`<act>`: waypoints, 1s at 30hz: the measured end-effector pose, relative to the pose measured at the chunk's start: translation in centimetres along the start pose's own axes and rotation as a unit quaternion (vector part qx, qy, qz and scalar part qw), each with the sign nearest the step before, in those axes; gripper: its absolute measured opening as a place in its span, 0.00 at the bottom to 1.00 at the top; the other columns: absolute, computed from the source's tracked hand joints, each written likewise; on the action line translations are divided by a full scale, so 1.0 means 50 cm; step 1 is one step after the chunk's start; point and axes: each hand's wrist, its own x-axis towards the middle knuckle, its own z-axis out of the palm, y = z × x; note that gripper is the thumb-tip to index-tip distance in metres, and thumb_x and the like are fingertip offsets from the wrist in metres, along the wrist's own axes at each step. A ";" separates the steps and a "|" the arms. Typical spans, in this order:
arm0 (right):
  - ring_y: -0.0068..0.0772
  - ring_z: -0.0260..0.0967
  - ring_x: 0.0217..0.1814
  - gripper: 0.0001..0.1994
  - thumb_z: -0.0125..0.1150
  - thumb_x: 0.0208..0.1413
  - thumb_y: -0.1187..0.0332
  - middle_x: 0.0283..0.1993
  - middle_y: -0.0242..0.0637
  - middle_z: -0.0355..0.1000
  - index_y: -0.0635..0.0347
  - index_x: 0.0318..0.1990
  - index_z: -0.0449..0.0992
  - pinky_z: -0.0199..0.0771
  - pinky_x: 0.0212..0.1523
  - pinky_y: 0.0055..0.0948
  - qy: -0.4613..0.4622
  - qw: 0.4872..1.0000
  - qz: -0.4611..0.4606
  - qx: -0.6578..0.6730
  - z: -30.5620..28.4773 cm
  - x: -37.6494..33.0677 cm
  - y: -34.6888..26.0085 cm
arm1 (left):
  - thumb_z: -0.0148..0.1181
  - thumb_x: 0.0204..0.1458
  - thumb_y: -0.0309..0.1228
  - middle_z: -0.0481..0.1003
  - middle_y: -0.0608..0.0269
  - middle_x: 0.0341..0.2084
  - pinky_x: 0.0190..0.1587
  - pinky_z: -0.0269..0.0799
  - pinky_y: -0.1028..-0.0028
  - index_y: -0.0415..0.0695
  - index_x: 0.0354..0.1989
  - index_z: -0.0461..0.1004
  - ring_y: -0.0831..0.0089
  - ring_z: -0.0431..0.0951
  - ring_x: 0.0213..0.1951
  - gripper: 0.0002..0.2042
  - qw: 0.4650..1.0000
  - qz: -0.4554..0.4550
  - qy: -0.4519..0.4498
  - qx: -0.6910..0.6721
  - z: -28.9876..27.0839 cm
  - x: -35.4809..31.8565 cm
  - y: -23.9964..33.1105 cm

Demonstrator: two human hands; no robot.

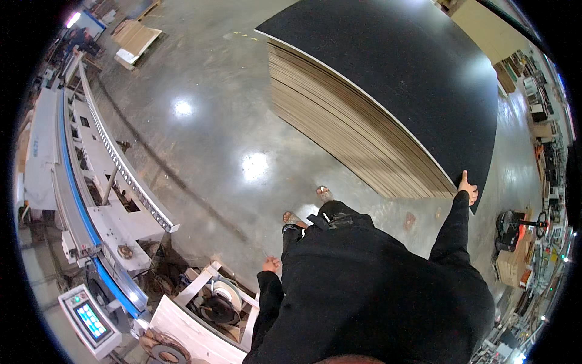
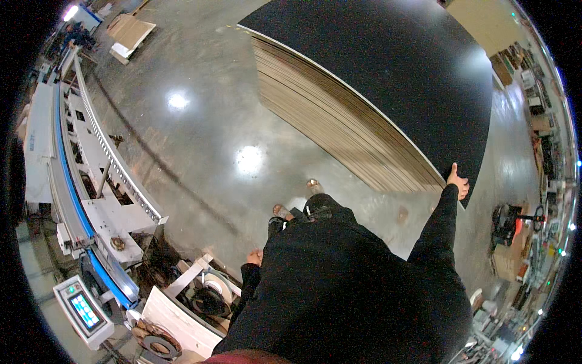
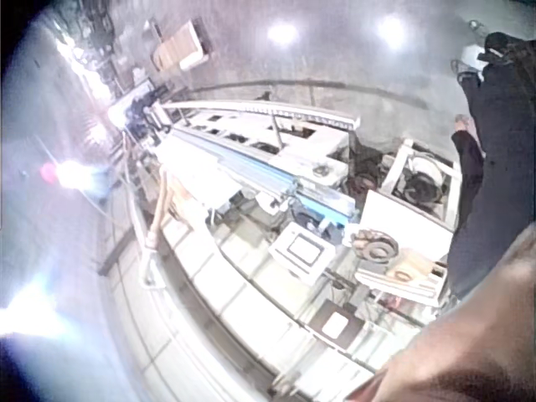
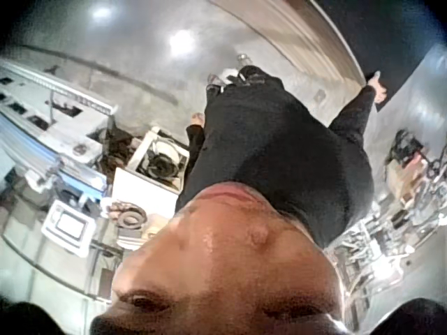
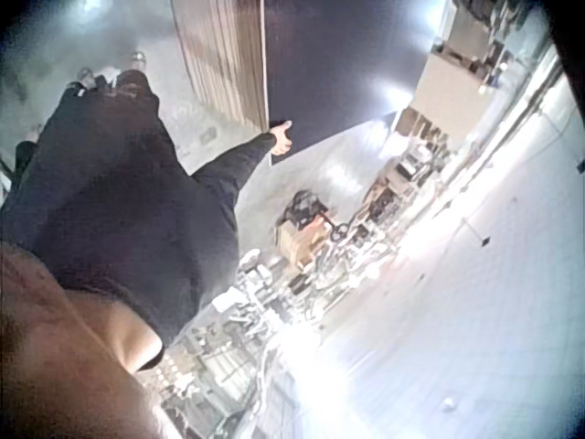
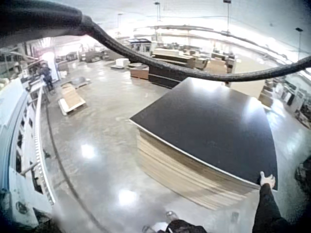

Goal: The person adjusts internal components of an industrial machine using a wrench and a hex key, then walks through the workshop to move a white wood panel and a cardboard box.

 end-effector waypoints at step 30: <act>0.46 0.77 0.51 0.40 0.64 0.64 0.50 0.55 0.51 0.76 0.61 0.77 0.56 0.77 0.57 0.39 -0.523 0.660 0.066 0.535 -0.005 -0.026 0.371 | 0.58 0.60 0.42 0.85 0.54 0.31 0.44 0.80 0.60 0.45 0.42 0.84 0.54 0.85 0.36 0.15 0.756 0.203 0.012 0.622 0.202 0.121 0.149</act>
